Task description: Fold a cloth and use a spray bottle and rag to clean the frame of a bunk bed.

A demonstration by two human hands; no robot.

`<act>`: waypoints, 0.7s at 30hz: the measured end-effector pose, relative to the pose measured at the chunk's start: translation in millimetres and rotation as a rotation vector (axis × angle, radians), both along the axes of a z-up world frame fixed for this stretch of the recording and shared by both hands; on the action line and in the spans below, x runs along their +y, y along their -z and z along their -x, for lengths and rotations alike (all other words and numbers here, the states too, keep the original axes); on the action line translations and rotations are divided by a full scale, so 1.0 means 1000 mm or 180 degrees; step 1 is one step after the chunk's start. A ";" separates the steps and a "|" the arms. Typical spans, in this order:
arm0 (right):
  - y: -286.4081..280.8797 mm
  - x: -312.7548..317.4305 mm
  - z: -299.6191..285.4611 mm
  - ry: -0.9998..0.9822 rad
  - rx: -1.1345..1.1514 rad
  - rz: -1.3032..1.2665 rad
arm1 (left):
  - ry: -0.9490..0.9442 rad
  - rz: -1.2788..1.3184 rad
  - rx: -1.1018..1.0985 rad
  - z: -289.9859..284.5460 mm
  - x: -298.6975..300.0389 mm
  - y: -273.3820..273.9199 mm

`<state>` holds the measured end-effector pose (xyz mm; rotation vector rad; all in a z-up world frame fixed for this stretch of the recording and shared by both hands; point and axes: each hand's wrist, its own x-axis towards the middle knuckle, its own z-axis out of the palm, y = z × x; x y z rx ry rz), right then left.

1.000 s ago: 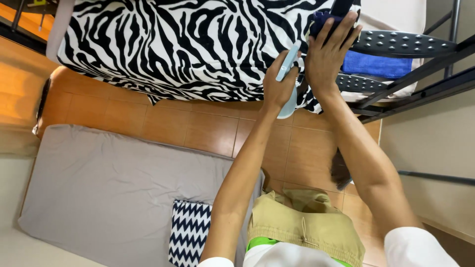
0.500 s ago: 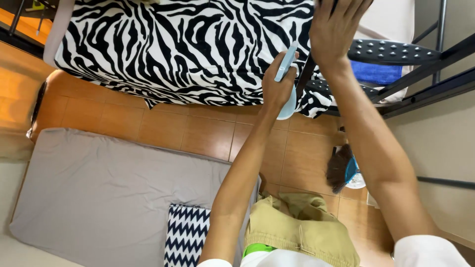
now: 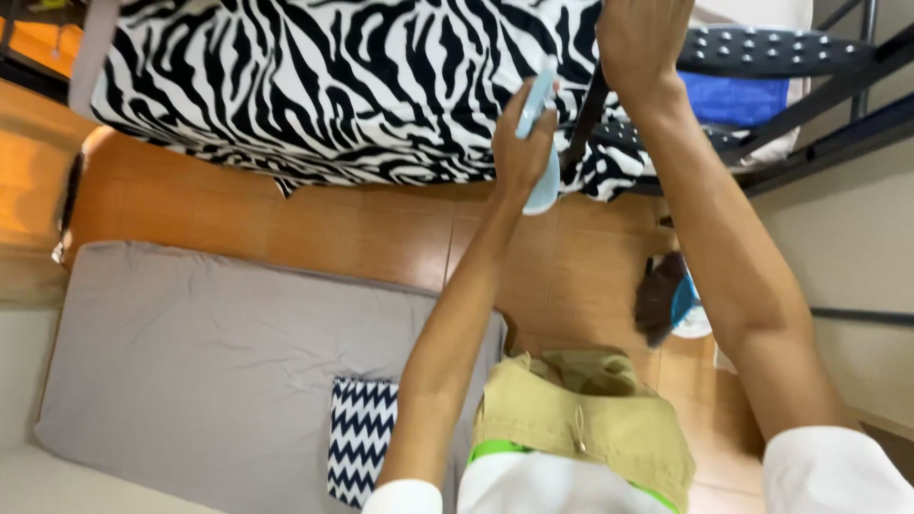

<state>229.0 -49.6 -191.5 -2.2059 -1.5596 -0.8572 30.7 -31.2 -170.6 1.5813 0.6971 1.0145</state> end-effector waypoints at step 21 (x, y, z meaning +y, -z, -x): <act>-0.030 -0.014 -0.003 0.0133 0.1379 0.0774 | 0.0105 -0.0035 0.0628 -0.018 0.009 -0.043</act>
